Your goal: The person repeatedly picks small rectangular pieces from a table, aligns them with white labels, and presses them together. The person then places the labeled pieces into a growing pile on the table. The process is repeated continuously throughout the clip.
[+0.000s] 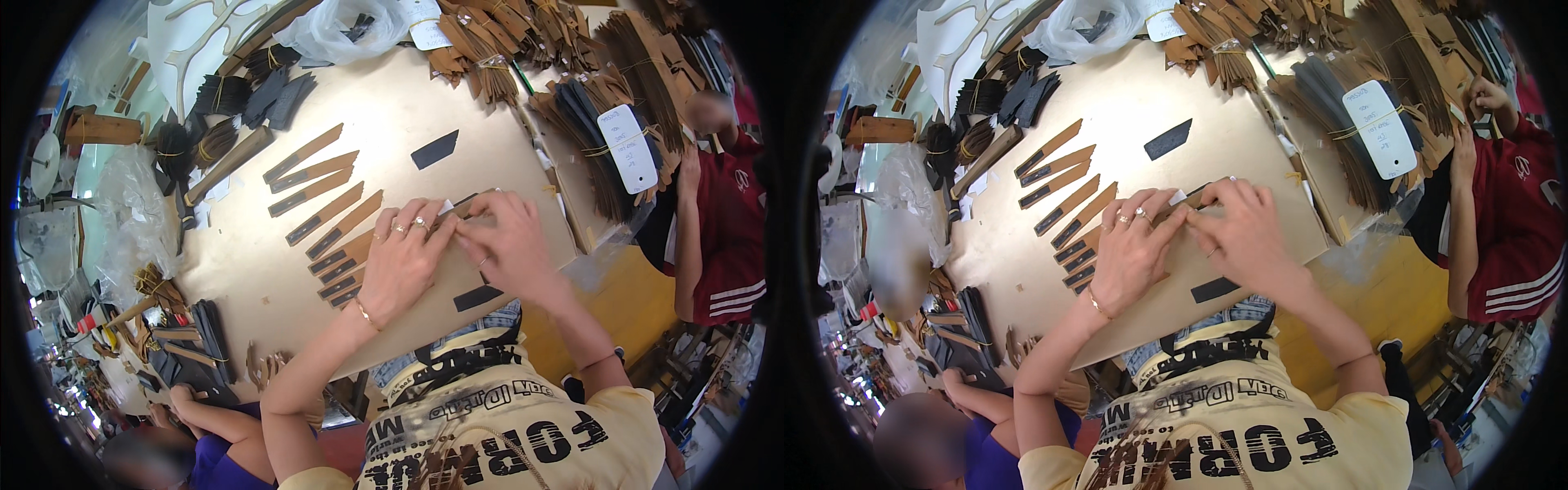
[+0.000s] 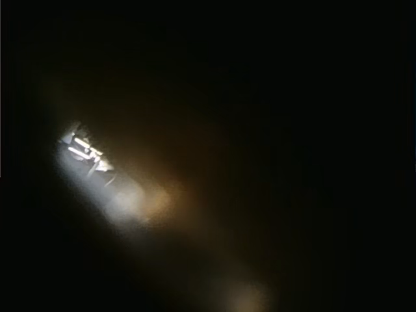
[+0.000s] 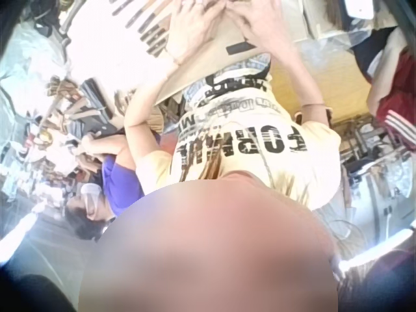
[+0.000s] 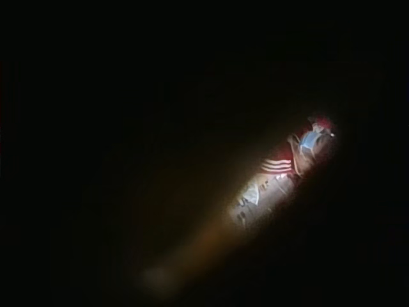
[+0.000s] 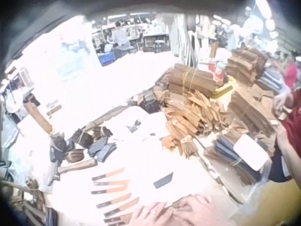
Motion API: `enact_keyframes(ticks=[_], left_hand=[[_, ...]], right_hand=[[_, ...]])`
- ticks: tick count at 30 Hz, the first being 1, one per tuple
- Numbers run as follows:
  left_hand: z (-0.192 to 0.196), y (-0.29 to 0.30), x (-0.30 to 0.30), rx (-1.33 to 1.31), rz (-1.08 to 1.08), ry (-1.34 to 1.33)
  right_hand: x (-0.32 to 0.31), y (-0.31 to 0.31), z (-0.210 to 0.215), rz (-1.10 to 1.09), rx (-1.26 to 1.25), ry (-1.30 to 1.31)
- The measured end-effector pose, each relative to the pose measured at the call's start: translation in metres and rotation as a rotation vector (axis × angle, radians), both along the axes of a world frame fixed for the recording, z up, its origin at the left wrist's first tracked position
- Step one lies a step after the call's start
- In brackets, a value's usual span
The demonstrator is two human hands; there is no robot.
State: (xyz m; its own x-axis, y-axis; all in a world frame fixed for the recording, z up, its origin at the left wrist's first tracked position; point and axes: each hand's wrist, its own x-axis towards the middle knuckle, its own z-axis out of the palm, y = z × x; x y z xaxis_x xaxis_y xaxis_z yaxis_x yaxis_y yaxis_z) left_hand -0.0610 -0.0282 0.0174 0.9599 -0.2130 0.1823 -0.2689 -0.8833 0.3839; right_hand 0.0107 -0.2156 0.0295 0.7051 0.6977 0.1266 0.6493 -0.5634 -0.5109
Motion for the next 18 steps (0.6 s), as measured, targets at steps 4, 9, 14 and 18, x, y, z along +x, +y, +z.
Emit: enact_keyframes(ticks=[4,9,14,18], left_hand=[[-0.008,0.000,-0.003,0.076,0.045,-0.017],[-0.003,-0.002,0.003,-0.074,0.100,0.016],[0.005,-0.012,0.007,-0.443,0.282,-0.065],[0.023,0.009,-0.021,-0.621,0.232,0.001]], right_hand=[[0.019,-0.014,-0.001,-0.240,0.136,0.120],[0.029,-0.013,0.002,-0.255,0.047,0.135],[0.017,-0.008,0.019,-0.105,0.196,0.057],[0.009,-0.005,0.028,-0.001,0.300,0.099]])
